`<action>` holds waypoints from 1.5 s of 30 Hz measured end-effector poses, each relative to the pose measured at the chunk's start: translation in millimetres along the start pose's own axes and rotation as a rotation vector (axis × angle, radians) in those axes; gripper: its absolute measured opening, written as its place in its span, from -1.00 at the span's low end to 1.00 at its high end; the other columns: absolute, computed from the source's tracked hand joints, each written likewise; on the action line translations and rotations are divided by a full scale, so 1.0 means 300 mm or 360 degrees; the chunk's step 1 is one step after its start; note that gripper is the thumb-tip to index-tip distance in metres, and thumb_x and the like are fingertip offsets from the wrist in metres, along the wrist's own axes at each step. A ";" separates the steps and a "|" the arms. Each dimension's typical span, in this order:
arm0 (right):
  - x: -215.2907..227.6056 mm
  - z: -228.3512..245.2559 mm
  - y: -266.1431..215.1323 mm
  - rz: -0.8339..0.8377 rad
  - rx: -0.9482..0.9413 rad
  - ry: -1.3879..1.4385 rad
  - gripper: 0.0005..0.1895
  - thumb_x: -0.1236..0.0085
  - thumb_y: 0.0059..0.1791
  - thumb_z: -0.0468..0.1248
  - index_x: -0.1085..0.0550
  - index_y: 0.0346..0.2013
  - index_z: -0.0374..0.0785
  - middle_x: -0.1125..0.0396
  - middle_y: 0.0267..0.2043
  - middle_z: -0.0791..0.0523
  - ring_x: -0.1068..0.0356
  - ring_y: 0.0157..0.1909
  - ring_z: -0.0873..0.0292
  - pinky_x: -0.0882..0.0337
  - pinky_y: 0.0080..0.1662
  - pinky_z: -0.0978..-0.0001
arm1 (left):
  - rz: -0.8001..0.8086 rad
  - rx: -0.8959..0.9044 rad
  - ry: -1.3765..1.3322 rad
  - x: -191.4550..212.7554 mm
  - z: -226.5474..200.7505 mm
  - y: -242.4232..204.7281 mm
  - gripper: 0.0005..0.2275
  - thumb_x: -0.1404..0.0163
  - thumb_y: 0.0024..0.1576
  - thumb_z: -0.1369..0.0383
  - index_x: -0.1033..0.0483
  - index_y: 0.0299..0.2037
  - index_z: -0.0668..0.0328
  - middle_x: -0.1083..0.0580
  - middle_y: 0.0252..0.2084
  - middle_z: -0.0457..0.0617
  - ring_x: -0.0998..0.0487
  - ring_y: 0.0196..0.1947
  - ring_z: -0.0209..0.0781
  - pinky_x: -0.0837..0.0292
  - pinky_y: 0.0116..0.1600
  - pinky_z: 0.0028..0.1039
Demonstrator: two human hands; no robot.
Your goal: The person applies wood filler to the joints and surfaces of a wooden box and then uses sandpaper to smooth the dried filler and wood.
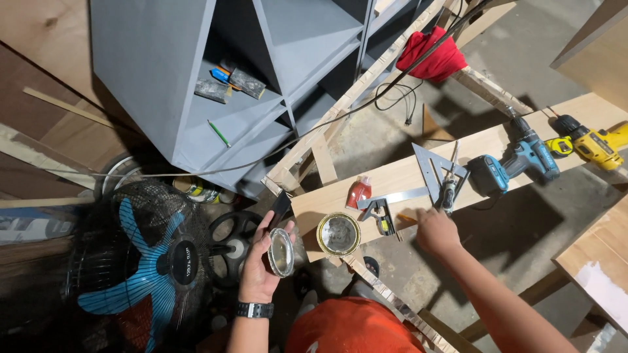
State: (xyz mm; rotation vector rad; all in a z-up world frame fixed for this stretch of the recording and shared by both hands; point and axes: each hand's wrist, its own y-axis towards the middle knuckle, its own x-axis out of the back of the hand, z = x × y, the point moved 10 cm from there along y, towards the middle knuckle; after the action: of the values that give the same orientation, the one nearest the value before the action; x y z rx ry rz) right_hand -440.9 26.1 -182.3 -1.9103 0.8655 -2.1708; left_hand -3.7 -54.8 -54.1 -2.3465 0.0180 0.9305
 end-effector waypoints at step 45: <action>0.663 0.659 -0.658 -0.1282 0.0933 0.1241 -0.82 -0.25 0.08 -0.29 -0.51 -0.08 -0.31 -0.46 -0.29 0.07 -0.47 -0.29 0.12 -0.52 -0.24 0.30 | 0.0092 -0.0093 0.0283 -0.475 0.121 0.022 -0.14 -0.23 0.03 0.42 -0.16 0.64 0.09 -0.58 0.07 0.30 -0.58 0.28 -0.03 -0.49 0.27 -0.32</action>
State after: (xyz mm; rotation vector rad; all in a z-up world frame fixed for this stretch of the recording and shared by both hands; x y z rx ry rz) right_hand -239.5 34.3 95.2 -1.1814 -0.6318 -3.1755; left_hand -135.1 -69.0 11.1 -2.4883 0.1325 0.7562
